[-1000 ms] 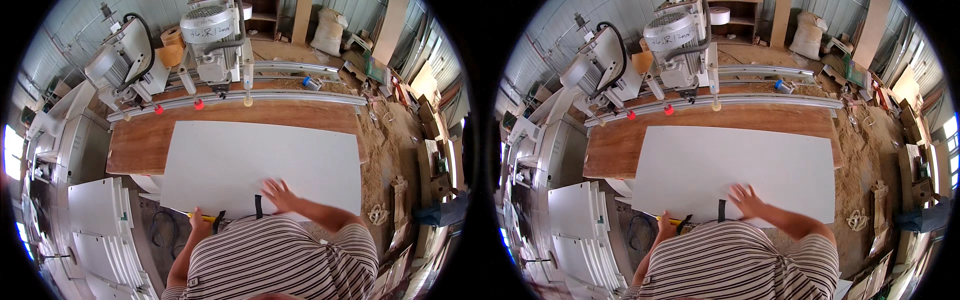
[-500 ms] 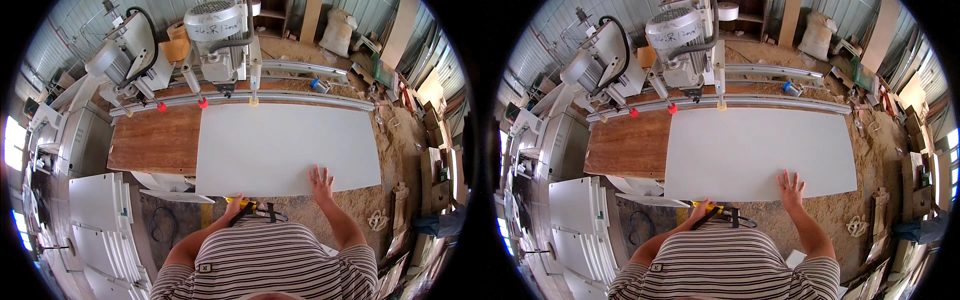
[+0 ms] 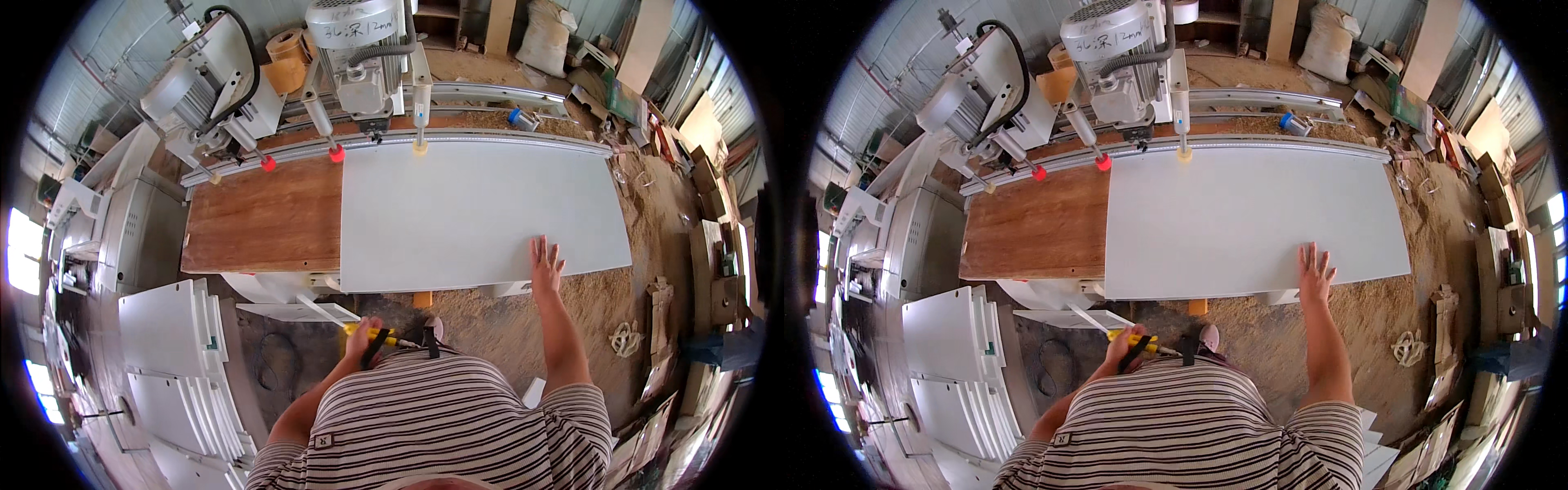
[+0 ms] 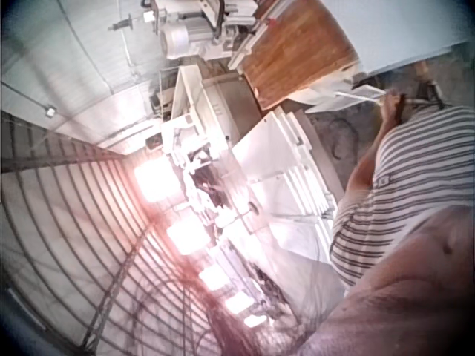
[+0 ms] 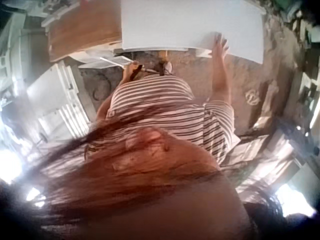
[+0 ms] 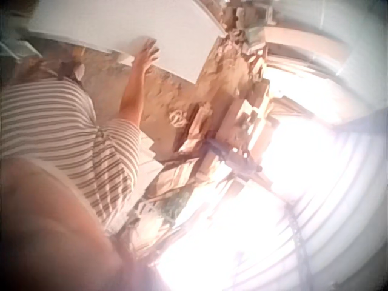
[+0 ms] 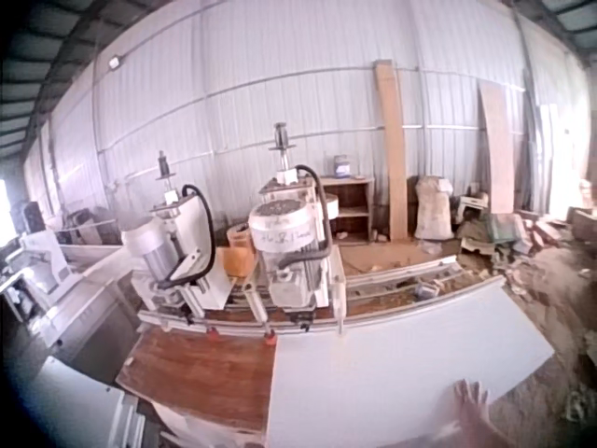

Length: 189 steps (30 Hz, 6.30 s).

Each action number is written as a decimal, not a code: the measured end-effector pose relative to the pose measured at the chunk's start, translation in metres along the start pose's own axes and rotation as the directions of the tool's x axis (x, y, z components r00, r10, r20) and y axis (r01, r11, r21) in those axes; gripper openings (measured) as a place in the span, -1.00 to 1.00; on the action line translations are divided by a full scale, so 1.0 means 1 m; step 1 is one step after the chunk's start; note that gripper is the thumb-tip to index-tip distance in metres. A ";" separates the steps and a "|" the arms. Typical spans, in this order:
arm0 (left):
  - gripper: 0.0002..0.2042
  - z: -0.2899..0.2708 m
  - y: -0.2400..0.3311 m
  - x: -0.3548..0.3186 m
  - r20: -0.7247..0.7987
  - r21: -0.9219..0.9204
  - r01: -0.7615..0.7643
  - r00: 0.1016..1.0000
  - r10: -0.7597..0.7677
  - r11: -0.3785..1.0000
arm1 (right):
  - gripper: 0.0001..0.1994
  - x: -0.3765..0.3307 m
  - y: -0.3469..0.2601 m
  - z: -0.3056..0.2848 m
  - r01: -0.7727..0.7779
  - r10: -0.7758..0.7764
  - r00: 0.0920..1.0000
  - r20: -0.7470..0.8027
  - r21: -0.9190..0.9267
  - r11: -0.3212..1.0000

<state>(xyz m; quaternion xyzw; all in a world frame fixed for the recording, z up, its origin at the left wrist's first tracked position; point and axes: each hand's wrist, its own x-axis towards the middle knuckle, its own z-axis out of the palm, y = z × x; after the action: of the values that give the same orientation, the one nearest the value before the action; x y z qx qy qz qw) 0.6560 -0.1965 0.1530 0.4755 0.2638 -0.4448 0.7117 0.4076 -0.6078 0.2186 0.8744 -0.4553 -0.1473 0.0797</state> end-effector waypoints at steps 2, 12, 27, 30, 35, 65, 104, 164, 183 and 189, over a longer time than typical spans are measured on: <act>-0.76 -0.043 0.007 -0.004 0.115 -0.014 -0.105 0.988 0.106 0.994 | -0.05 0.003 -0.013 -0.010 -0.063 0.061 0.994 0.090 0.020 0.998; -0.88 -0.112 0.074 -0.105 -0.051 0.063 -0.554 0.829 0.557 0.830 | -0.34 -0.052 -0.202 -0.031 0.182 -0.203 0.972 -0.121 -0.162 0.970; -0.83 -0.130 0.132 -0.195 0.344 0.824 -0.515 0.786 0.514 0.237 | -0.14 -0.032 -0.223 -0.025 0.020 -0.036 0.989 -0.142 -0.111 0.994; -0.82 -0.119 0.130 -0.194 0.381 0.849 -0.508 0.781 0.496 0.147 | -0.15 -0.026 -0.218 -0.013 -0.008 -0.012 0.986 -0.165 -0.118 0.993; -0.79 -0.120 0.127 -0.186 0.463 0.834 -0.547 0.762 0.453 0.068 | -0.26 -0.031 -0.220 -0.022 -0.001 -0.011 0.993 -0.121 -0.100 0.995; -0.87 -0.065 0.090 -0.167 -0.243 0.358 -0.452 0.800 0.549 0.817 | -0.64 -0.008 0.028 0.124 -0.204 0.784 0.601 0.159 0.978 -0.042; -0.81 -0.036 0.078 -0.145 0.341 0.737 -0.392 0.919 0.198 0.550 | -0.67 -0.071 -0.163 0.022 -0.427 -0.158 0.770 0.618 0.316 -0.847; -0.89 -0.206 0.094 -0.157 0.246 0.611 -0.449 0.891 0.382 0.652 | -0.88 -0.113 -0.262 0.115 -0.728 -0.382 0.685 0.620 0.570 -0.380; -0.92 -0.095 0.118 -0.209 0.214 0.752 -0.241 0.970 0.119 0.613 | -0.68 -0.060 -0.177 0.083 -0.645 -0.261 0.741 0.619 0.548 -0.533; -0.91 -0.123 0.102 -0.163 0.095 0.560 -0.357 0.924 0.370 0.747 | -0.51 -0.030 -0.187 0.042 -0.574 -0.290 0.814 0.504 0.619 -0.536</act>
<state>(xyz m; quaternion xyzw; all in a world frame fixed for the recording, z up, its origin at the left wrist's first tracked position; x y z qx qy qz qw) 0.6766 -0.0064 0.2781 0.7124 0.0298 -0.3506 0.6072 0.5215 -0.4762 0.1334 0.3120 -0.4850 0.1245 -0.8074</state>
